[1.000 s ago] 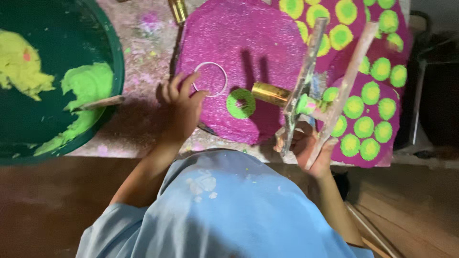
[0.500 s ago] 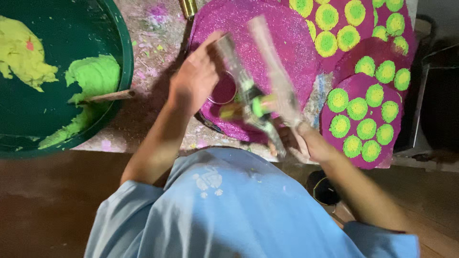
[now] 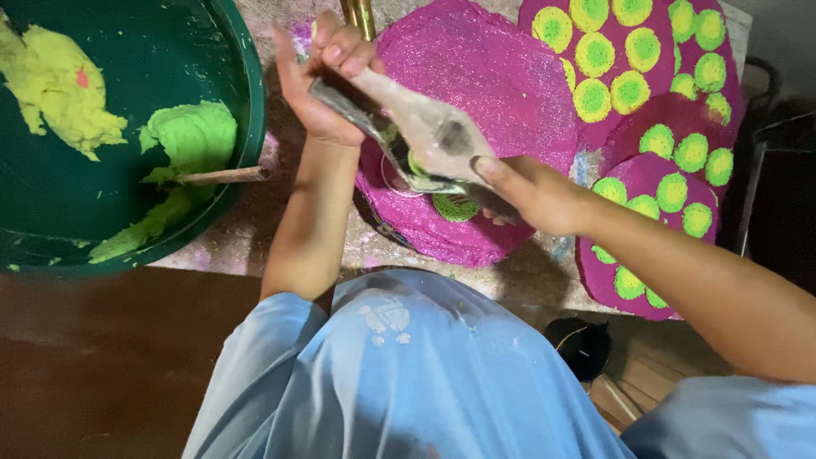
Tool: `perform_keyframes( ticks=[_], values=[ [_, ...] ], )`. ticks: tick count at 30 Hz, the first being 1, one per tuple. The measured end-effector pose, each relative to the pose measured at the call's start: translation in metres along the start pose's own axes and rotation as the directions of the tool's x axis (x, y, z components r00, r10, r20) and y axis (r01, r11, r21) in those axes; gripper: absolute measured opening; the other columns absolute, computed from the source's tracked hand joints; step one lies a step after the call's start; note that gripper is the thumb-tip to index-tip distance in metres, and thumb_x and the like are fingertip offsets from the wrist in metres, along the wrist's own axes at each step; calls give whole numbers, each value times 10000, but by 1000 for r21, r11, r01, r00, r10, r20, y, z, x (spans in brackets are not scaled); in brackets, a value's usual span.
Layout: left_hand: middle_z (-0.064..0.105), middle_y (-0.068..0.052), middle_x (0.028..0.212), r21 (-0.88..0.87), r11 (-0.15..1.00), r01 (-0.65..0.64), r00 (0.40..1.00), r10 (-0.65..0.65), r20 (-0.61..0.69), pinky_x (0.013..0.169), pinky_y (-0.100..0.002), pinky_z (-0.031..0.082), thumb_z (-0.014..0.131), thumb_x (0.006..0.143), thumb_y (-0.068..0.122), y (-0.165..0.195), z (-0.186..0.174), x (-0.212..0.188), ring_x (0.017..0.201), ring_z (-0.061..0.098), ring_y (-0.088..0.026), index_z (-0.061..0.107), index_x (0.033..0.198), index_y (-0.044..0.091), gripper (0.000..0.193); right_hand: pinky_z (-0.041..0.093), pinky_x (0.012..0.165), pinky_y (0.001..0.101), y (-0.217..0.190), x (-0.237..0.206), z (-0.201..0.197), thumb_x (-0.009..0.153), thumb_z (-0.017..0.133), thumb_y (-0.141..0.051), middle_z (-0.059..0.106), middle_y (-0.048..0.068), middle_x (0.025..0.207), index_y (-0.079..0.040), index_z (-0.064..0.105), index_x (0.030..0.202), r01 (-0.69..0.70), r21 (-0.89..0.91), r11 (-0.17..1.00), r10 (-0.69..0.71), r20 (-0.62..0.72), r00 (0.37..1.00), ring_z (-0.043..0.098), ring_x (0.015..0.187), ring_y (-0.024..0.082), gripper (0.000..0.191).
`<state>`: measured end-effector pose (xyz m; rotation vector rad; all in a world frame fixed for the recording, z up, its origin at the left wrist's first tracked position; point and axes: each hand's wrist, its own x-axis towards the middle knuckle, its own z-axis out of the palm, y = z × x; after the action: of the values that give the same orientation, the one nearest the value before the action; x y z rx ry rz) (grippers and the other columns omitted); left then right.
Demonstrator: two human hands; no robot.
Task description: The person presses green paste into a wooden hand-press mold, squeezes the press over pink round boards to deposit flower-shaped pieces, and uses a plastic ring to help release each piece. They refill the mold from a green basin and repeat the pressing cycle, filling boards with rows of green flower decorations.
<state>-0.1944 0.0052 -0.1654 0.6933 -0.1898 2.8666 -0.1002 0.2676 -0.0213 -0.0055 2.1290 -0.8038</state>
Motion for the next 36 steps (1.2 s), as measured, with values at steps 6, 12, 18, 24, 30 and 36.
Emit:
perform_keyframes(
  ticks=[6, 12, 18, 24, 30, 36],
  values=[
    [542, 41, 862, -29, 997, -66, 997, 64, -53, 945, -383, 564, 421, 1079, 577, -18, -11, -11, 827, 584, -118, 488, 977, 170, 425, 555, 623, 370, -14, -2, -1, 961, 340, -672, 669, 93, 708, 34, 697, 973, -61, 7, 998, 61, -8, 998, 650, 633, 196, 791],
    [481, 57, 787, 63, 996, -61, 989, 69, -132, 824, -332, 538, 456, 1028, 542, -28, -9, 11, 731, 512, -108, 459, 903, 178, 384, 504, 640, 423, -16, -4, -12, 1009, 328, -618, 621, 125, 631, -10, 688, 1014, -25, -256, 966, -22, -182, 983, 650, 616, 248, 707],
    [426, 70, 713, 250, 968, -28, 996, 47, -71, 753, -297, 496, 431, 1034, 584, 5, 2, 20, 654, 463, -87, 438, 899, 190, 416, 513, 619, 413, -23, 11, 8, 1033, 370, -544, 623, 89, 652, 5, 666, 1035, 183, -199, 963, -224, -208, 952, 644, 601, 224, 624],
    [497, 78, 722, 234, 970, -61, 985, 96, -141, 738, -309, 494, 410, 1044, 600, 5, -3, -4, 673, 501, -94, 481, 877, 194, 444, 540, 564, 369, -11, 17, 20, 1004, 340, -585, 636, 75, 639, -34, 690, 1106, 80, -58, 995, -86, -105, 991, 644, 553, 181, 660],
    [660, -51, 993, 405, 910, 90, 966, 19, -257, 911, -381, 525, 434, 1021, 528, -28, -9, -18, 964, 625, -182, 641, 1037, 122, 456, 543, 598, 367, 39, -3, -15, 1028, 360, -599, 663, 66, 671, 1, 700, 989, -60, -25, 998, 55, -159, 986, 648, 625, 176, 691],
    [460, -198, 1459, 883, -239, 403, 832, -305, -463, 1192, -487, 305, 720, 889, 246, -9, 35, -44, 1390, 399, -344, 204, 1600, 85, 894, 520, 645, 402, 108, -40, -33, 1062, 197, -666, 657, 116, 748, 12, 631, 1000, 215, 204, 955, -160, -257, 953, 624, 669, 240, 807]
  ],
)
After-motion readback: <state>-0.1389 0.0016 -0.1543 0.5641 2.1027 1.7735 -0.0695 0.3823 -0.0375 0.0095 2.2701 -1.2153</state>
